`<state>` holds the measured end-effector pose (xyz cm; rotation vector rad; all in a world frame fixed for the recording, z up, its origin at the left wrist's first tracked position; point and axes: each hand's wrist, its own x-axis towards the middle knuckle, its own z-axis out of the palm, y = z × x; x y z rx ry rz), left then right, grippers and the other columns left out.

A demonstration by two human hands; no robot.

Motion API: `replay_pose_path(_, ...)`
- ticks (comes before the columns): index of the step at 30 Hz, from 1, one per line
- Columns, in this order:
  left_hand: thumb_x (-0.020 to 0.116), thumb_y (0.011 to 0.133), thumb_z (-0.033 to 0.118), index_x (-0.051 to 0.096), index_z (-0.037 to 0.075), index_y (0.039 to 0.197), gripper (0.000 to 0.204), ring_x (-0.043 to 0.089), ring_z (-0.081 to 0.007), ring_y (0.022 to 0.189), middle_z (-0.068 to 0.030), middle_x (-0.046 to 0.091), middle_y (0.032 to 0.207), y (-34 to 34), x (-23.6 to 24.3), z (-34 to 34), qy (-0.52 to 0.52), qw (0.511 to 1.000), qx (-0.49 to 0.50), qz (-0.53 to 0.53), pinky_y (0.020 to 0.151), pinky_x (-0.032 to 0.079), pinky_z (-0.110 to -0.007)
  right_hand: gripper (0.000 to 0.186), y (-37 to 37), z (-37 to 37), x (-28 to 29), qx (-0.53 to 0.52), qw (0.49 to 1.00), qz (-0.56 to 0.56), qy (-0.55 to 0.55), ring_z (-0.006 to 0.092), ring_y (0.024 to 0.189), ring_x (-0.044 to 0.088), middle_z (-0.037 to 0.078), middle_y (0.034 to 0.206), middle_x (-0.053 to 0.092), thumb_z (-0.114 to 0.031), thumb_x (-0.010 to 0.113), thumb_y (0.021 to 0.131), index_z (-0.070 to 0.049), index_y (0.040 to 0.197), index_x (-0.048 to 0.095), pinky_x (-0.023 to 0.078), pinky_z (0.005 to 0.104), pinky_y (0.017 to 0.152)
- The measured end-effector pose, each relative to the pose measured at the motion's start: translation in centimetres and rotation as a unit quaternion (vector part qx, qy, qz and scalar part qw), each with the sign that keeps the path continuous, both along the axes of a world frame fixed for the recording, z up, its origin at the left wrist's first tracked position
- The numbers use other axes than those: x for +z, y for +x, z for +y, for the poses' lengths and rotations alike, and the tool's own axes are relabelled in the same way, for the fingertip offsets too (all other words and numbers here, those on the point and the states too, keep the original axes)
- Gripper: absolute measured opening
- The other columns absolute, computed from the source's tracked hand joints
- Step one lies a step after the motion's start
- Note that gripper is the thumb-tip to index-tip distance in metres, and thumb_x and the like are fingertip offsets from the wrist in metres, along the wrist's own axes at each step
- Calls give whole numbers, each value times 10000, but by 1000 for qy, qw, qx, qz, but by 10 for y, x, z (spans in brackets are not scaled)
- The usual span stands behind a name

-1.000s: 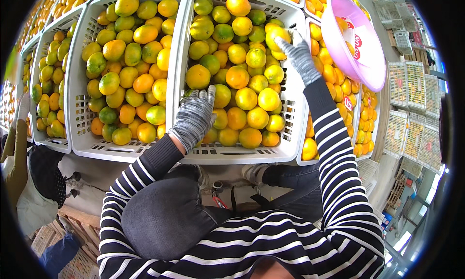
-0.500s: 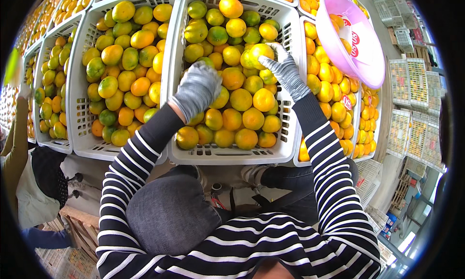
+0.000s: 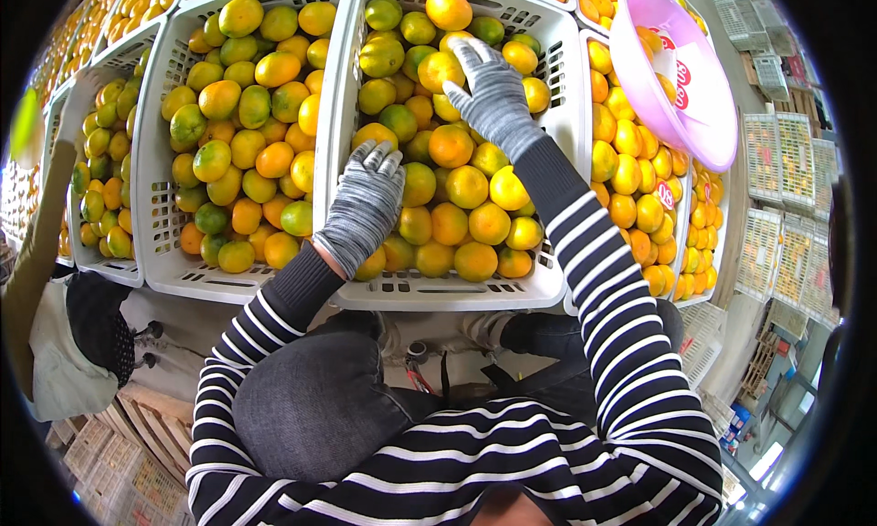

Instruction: The person sorts oranges from white crates into a pink bowl, handling them one by one with gloved hands. The person occasionally transfers oranges between crates and places selected fruit into the bowl.

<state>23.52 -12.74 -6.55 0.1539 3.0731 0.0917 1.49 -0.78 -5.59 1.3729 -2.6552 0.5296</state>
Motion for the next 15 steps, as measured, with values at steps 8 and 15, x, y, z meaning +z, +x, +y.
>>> replay_pose_path(8,642,848,311,679,35,1150,410,412,-320,1350,-162,540,1351,-4,10,3,53,998,34,-4,1180,251,-470,655,74,49,-25,18,996,-57,64,326,1166,580,161,1276,586,-344,717,833,-88,1388,479,464,439,995)
replay_pose_path(15,675,820,320,660,37,1186,464,396,-314,1366,-157,529,1363,-5,11,4,40,999,20,-27,1187,241,-465,722,58,32,-33,-55,936,-341,-69,334,1186,566,181,1292,560,-304,821,738,-56,1336,503,449,415,1017)
